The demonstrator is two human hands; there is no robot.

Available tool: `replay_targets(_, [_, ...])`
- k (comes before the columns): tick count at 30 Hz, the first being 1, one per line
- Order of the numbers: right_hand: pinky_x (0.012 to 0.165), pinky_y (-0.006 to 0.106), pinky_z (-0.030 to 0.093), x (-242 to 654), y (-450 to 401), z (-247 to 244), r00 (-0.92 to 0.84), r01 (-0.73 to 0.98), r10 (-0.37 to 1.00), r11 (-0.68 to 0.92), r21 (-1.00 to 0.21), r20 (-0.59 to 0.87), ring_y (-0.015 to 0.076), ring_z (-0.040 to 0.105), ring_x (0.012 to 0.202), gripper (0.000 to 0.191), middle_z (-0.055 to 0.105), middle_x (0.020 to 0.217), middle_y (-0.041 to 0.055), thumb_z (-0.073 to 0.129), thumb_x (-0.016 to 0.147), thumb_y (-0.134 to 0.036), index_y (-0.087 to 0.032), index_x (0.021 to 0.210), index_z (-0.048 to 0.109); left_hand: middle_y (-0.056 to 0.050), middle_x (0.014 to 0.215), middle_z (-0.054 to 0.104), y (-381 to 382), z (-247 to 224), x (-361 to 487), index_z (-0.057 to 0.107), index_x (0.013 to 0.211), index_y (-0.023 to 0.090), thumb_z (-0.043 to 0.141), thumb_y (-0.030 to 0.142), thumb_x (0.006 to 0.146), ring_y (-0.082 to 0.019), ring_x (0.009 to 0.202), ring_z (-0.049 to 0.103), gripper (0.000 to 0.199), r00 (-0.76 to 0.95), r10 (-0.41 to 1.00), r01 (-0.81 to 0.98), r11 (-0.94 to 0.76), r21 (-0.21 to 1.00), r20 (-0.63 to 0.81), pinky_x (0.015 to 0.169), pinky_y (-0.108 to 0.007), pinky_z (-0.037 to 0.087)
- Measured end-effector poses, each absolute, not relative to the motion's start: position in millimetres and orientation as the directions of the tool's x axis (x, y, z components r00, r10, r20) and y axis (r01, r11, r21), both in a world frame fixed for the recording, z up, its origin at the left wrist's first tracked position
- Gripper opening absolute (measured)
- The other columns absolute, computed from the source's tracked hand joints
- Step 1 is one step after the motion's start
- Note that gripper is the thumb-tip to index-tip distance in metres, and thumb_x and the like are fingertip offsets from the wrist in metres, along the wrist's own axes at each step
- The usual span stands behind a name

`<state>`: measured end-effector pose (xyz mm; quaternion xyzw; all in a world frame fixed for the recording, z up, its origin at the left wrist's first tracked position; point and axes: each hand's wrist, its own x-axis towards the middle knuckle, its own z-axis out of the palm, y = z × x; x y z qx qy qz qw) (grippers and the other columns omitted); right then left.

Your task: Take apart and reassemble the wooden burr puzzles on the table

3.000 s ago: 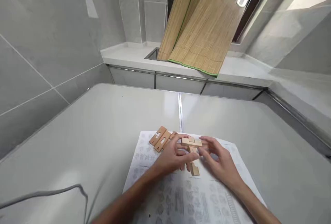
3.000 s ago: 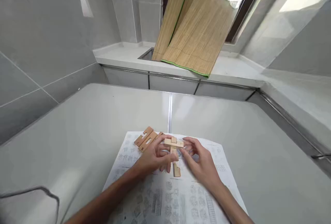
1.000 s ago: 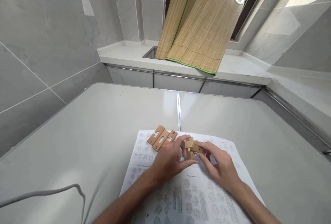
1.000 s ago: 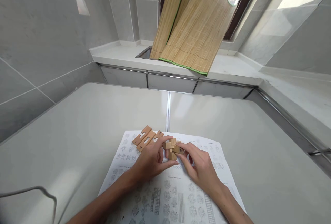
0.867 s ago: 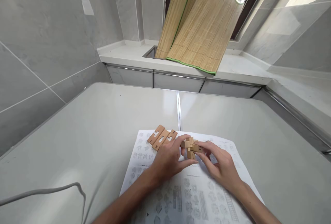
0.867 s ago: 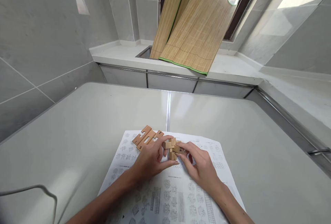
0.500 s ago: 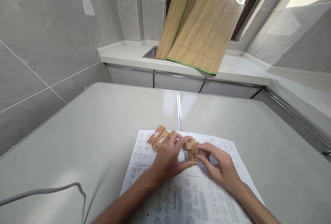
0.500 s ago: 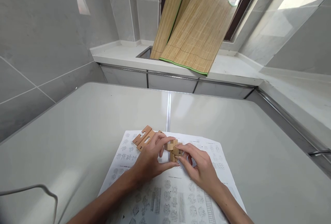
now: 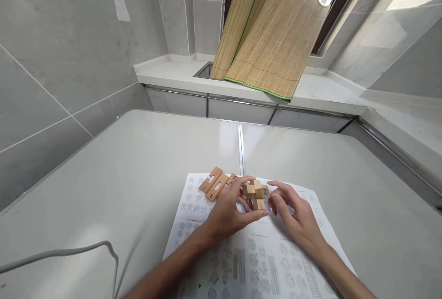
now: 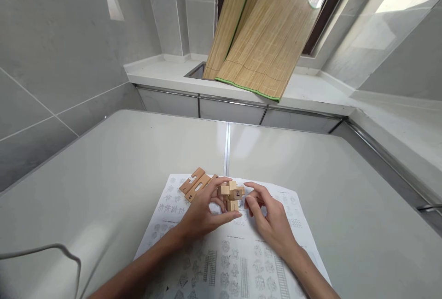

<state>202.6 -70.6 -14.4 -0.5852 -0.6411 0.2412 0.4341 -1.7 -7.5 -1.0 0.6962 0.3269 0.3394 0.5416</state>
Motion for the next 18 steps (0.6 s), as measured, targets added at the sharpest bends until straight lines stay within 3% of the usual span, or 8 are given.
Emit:
replay_targets(5, [0.063, 0.029, 0.053, 201.2, -68.3, -10.8, 0.032, 0.492, 0.987, 0.122, -0.862, 0.159, 0.019, 0.067, 0.073, 0.03, 0.071, 0.084, 0.0033, 0.048, 0.106, -0.047, -0.023, 0.115, 0.064, -0.005, 0.107, 0.068, -9.3, 4.7, -1.8, 0.056, 0.13, 0.024, 0.086, 0.04, 0.078, -0.017, 0.079, 0.069, 0.063, 0.579, 0.804, 0.019, -0.18, 0.983, 0.136, 0.074, -0.032, 0.062])
replay_targets(10, [0.06, 0.029, 0.046, 201.6, -67.7, -4.6, 0.001, 0.4, 0.998, 0.061, -0.914, 0.067, 0.0163, 0.053, 0.059, 0.039, 0.057, 0.065, -0.002, 0.046, 0.106, -0.055, -0.022, 0.092, 0.062, -0.01, 0.125, 0.065, -10.3, 5.0, -2.1, 0.058, 0.134, 0.025, 0.085, 0.037, 0.08, -0.02, 0.087, 0.069, 0.062, 0.594, 0.784, 0.024, -0.243, 0.97, 0.181, 0.079, -0.035, 0.063])
replay_targets(18, [0.062, 0.031, 0.039, 207.6, -66.9, -7.2, -0.126, 0.251, 0.992, 0.039, -0.967, 0.007, 0.0155, 0.046, 0.057, 0.046, 0.05, 0.06, -0.0037, 0.043, 0.107, -0.055, -0.023, 0.074, 0.048, -0.012, 0.133, 0.064, -10.7, 4.3, -4.7, 0.053, 0.143, 0.025, 0.076, 0.028, 0.088, -0.024, 0.108, 0.067, 0.06, 0.66, 0.709, -0.008, -0.321, 0.947, 0.246, 0.096, -0.04, 0.059])
